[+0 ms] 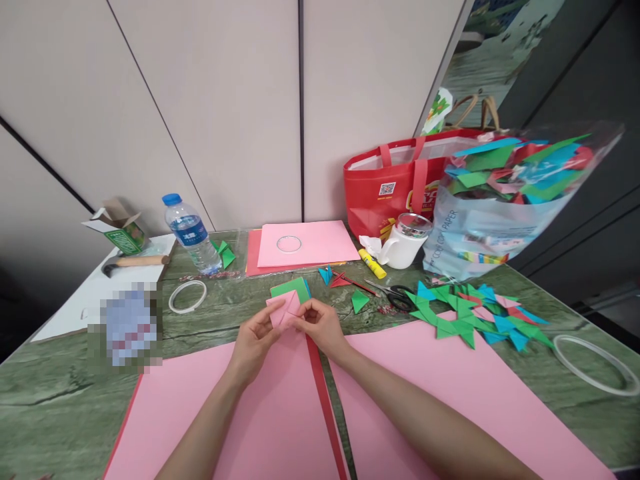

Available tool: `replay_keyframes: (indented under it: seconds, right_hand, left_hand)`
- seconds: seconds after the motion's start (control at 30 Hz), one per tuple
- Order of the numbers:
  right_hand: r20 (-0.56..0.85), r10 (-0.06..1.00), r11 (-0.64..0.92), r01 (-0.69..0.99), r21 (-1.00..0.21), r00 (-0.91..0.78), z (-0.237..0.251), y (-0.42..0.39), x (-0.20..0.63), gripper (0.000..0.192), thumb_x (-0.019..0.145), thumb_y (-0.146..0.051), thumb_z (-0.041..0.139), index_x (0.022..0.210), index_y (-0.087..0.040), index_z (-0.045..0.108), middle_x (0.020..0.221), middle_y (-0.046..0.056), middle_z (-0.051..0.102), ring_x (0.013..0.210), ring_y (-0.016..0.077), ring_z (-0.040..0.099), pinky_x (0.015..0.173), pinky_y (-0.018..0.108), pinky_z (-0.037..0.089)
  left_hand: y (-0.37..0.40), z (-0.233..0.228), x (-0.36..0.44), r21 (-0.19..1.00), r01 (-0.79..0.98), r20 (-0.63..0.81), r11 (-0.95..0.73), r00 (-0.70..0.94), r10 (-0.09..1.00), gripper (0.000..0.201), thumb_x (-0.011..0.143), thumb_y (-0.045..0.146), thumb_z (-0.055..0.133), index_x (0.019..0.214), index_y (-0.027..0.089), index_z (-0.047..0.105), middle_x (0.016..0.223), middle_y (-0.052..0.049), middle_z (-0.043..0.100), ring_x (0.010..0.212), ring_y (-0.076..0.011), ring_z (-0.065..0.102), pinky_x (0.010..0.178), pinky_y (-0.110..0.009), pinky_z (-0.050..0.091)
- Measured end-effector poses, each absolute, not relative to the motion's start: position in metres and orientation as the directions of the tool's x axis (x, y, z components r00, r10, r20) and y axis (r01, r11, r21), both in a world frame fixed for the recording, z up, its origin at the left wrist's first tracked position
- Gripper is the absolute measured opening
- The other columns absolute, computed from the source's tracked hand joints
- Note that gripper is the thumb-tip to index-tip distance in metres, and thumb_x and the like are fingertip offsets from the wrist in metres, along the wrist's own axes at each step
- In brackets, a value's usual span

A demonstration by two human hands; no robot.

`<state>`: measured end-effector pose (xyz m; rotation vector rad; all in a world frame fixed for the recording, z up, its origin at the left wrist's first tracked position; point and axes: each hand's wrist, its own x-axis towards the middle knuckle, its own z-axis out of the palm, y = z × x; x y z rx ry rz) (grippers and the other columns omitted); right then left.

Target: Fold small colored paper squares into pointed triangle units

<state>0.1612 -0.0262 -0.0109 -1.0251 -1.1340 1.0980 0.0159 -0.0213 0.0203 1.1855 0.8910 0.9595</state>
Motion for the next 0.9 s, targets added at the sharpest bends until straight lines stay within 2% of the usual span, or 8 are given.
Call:
replay_keyframes:
  seconds: [0.1, 0.23, 0.33, 0.53, 0.73, 0.9]
  right_hand:
    - [0.159, 0.983, 0.169, -0.119, -0.979, 0.087, -0.0108, -0.0261, 0.1613, 0.027, 0.057, -0.037, 0.070, 0.063, -0.018, 0.051, 0.055, -0.004, 0.049, 0.048, 0.0110, 0.051, 0.047, 0.023, 0.043]
    - [0.159, 0.983, 0.169, -0.104, -0.980, 0.093, -0.0116, -0.0256, 0.1609, 0.027, 0.058, -0.038, 0.069, 0.063, -0.017, 0.052, 0.056, -0.003, 0.051, 0.049, 0.0113, 0.052, 0.047, 0.023, 0.043]
    - [0.160, 0.982, 0.170, -0.099, -0.980, 0.099, -0.0119, -0.0255, 0.1605, 0.027, 0.059, -0.038, 0.069, 0.063, -0.018, 0.052, 0.057, -0.003, 0.052, 0.049, 0.0116, 0.052, 0.048, 0.023, 0.043]
    - [0.161, 0.981, 0.172, -0.102, -0.980, 0.106, -0.0112, -0.0262, 0.1605, 0.025, 0.061, -0.037, 0.067, 0.062, -0.018, 0.051, 0.055, -0.003, 0.051, 0.047, 0.0106, 0.050, 0.046, 0.023, 0.041]
    - [0.162, 0.981, 0.174, -0.107, -0.979, 0.110, -0.0102, -0.0267, 0.1604, 0.021, 0.063, -0.033, 0.067, 0.062, -0.017, 0.052, 0.055, -0.004, 0.050, 0.047, 0.0097, 0.047, 0.047, 0.022, 0.038]
    - [0.185, 0.977, 0.197, -0.114, -0.974, 0.108, -0.0105, -0.0264, 0.1608, 0.020, 0.059, -0.028, 0.070, 0.065, -0.017, 0.054, 0.060, -0.003, 0.051, 0.052, 0.0101, 0.048, 0.050, 0.022, 0.039]
  left_hand:
    - [-0.0214, 0.0176, 0.0162, 0.990, -0.108, -0.053, 0.093, 0.325, 0.944, 0.051, 0.066, 0.024, 0.065, 0.114, 0.016, 0.052, 0.090, -0.006, 0.063, 0.088, -0.0188, 0.055, 0.080, -0.033, 0.042]
    - [-0.0208, 0.0126, 0.0148, 0.996, -0.071, -0.024, 0.046, 0.286, 0.958, 0.048, 0.066, 0.022, 0.064, 0.113, 0.017, 0.054, 0.079, -0.001, 0.060, 0.071, -0.0126, 0.052, 0.066, -0.023, 0.042]
    - [-0.0205, 0.0102, 0.0141, 0.999, -0.042, -0.016, 0.029, 0.271, 0.962, 0.050, 0.067, 0.022, 0.064, 0.115, 0.017, 0.053, 0.069, 0.001, 0.056, 0.060, -0.0095, 0.046, 0.058, -0.020, 0.038]
    - [-0.0214, 0.0125, 0.0162, 0.998, -0.043, -0.022, 0.034, 0.265, 0.964, 0.048, 0.065, 0.024, 0.066, 0.111, 0.016, 0.057, 0.066, 0.000, 0.054, 0.059, -0.0106, 0.045, 0.055, -0.020, 0.037]
    - [-0.0223, 0.0142, 0.0181, 1.000, -0.013, -0.023, 0.027, 0.218, 0.976, 0.046, 0.063, 0.026, 0.067, 0.108, 0.017, 0.059, 0.051, 0.007, 0.039, 0.047, -0.0064, 0.033, 0.047, -0.018, 0.030]
    - [-0.0240, 0.0159, 0.0198, 0.998, -0.032, -0.042, 0.049, 0.192, 0.981, 0.049, 0.062, 0.026, 0.068, 0.109, 0.016, 0.059, 0.051, 0.007, 0.042, 0.048, -0.0069, 0.037, 0.047, -0.019, 0.032]
